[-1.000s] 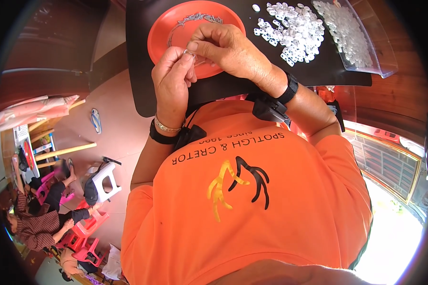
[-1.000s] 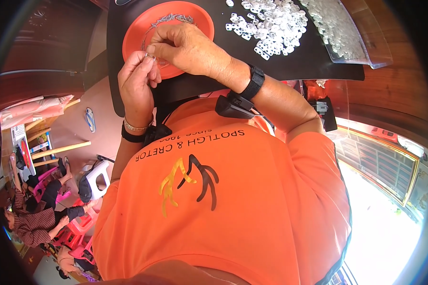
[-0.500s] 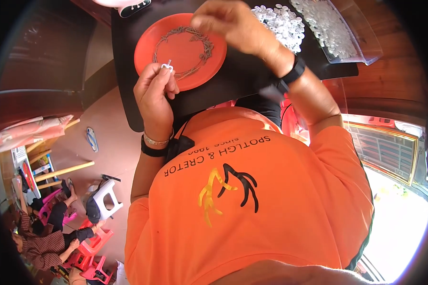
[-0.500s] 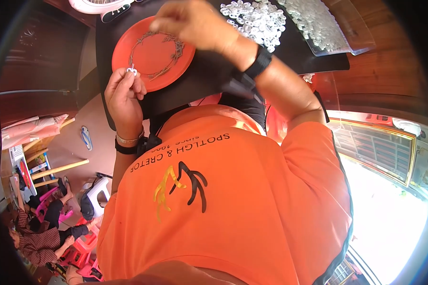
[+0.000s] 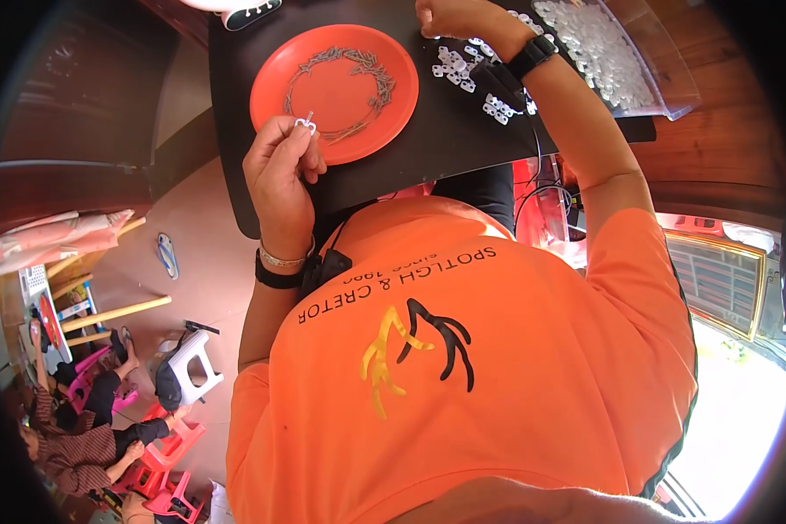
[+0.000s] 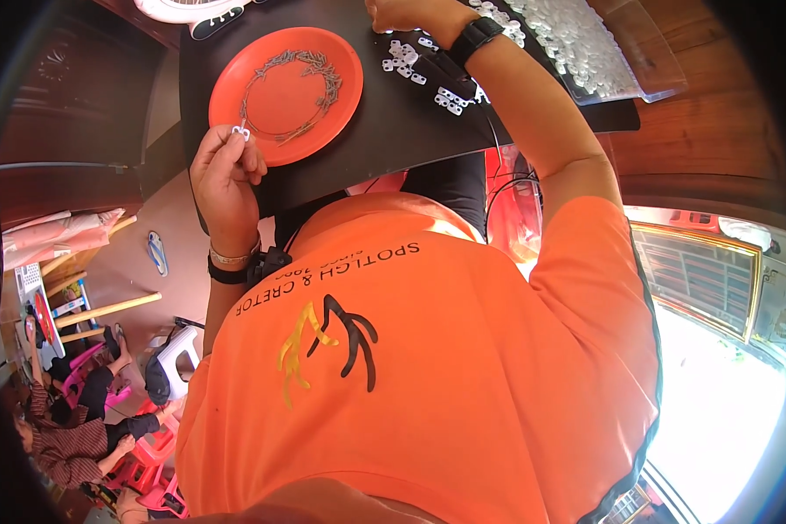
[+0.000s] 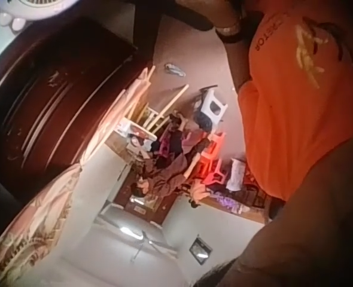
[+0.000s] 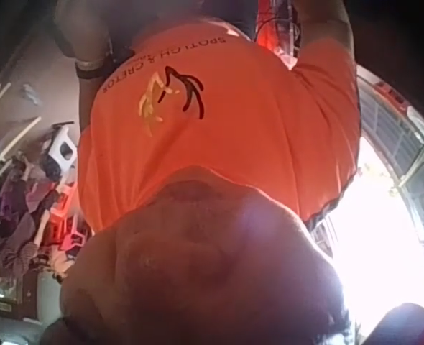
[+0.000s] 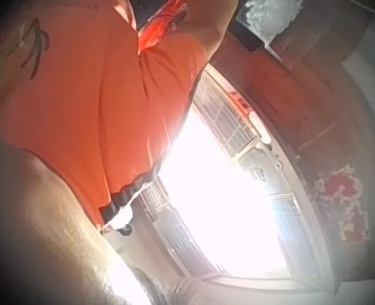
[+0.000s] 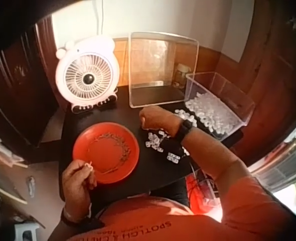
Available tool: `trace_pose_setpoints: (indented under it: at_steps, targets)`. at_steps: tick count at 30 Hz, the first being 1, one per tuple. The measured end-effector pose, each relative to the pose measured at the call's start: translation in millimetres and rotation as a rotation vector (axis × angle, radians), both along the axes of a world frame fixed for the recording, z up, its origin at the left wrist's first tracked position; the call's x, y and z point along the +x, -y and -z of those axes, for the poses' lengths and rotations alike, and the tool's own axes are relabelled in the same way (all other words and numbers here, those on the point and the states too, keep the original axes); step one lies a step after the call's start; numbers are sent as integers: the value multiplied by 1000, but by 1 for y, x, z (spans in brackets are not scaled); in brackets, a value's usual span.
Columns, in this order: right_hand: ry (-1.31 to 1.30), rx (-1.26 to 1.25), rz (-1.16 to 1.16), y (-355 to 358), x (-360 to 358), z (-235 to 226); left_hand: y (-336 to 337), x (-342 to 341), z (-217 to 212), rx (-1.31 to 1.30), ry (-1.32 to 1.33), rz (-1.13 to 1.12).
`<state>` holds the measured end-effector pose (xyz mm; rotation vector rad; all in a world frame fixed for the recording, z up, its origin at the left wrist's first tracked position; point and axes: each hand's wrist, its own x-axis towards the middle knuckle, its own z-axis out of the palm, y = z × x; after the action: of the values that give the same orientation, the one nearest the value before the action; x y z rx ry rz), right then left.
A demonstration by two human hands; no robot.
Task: Picking up small white plastic components from a container and placing them onto a red plate for assembly or sorting.
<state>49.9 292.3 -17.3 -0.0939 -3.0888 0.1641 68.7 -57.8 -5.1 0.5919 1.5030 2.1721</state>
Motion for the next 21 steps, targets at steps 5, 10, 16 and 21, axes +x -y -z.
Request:
trace_pose_setpoints:
  at_steps: [5,10,16,21]
  targets:
    - [42,-994,-53,68,30,-58,0,-1,1,-28,-23,6]
    - [-76,-1341,-207,140,52,-53,-8,1,-3,-19,-44,66]
    - [-156,-1477,-160,179,68,-40,-5,-1,-1,120,-66,74]
    - [-117,-1529,-179,178,65,-30,-1,-3,4,132,-53,51]
